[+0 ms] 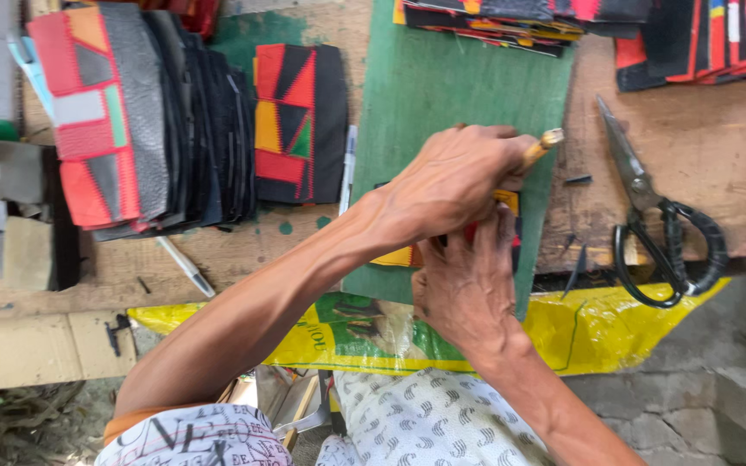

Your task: The person uses a pencil and a small metal template to mark geometric patterns on colorful fabric pieces. They then use scissors to trim the edges of the marked fabric, creating small pouches with a patchwork design. The finished pouches are stacked on the table.

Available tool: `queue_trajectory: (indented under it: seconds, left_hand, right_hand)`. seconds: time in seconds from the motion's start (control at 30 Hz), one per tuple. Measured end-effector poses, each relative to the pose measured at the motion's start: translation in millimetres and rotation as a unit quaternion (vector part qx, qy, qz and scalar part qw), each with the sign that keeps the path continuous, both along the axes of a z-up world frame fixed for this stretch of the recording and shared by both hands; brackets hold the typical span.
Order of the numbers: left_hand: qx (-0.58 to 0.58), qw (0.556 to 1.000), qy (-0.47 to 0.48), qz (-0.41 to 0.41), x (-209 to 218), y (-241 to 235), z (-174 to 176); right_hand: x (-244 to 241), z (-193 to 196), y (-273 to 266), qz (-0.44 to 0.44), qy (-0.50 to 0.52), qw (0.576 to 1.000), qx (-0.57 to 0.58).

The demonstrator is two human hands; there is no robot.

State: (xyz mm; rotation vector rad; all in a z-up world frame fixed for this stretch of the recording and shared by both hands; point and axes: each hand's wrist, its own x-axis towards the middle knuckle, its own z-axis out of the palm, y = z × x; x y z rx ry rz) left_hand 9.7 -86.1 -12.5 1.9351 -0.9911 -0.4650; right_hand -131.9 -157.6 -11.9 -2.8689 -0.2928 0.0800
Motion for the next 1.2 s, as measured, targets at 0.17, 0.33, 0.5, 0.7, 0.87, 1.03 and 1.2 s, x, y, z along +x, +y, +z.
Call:
queue_trajectory:
  seconds: [0.17,0.33,0.5,0.7,0.87,1.03,1.2]
  left_hand:
    - [0.025,0.995,-0.035,0.095,-6.4,82.0,18.8]
    - [0.054,0.977,-0.014,0.205,-30.4,110.3,18.2]
    - [0.077,0.976,-0.053,0.197,-27.2,99.8,22.2]
    - [-0.070,0.984,0.049,0.156,-19.5,18.8,5.5]
    - [-0.027,0.984,0.138,0.114,-9.3,-17.4,-10.9]
    - [-0.002,0.980,0.160,0.118,-8.1,-21.7,-6.0]
    - [-0.004,0.989,0.119,0.091,-8.3,-21.9,-3.6]
  right_hand:
    - [3.0,12.7,-1.6,-0.004,-0.022,1.000,0.015]
    - [7.5,20.2,1.5,-0.001,-0.005,1.000,0.000]
    - [5.3,16.9,0.8,-0.003,-0.020,1.000,0.011]
    - [1.7,3.4,-1.9,-0.002,0.000,1.000,0.009]
    - [1.4,-0.1,-3.2,0.010,-0.013,1.000,0.009]
    - [0.1,-1.3,-4.1,0.015,0.011,1.000,0.000]
    - [-0.5,-3.2,-3.6,0.011,0.004,1.000,-0.012]
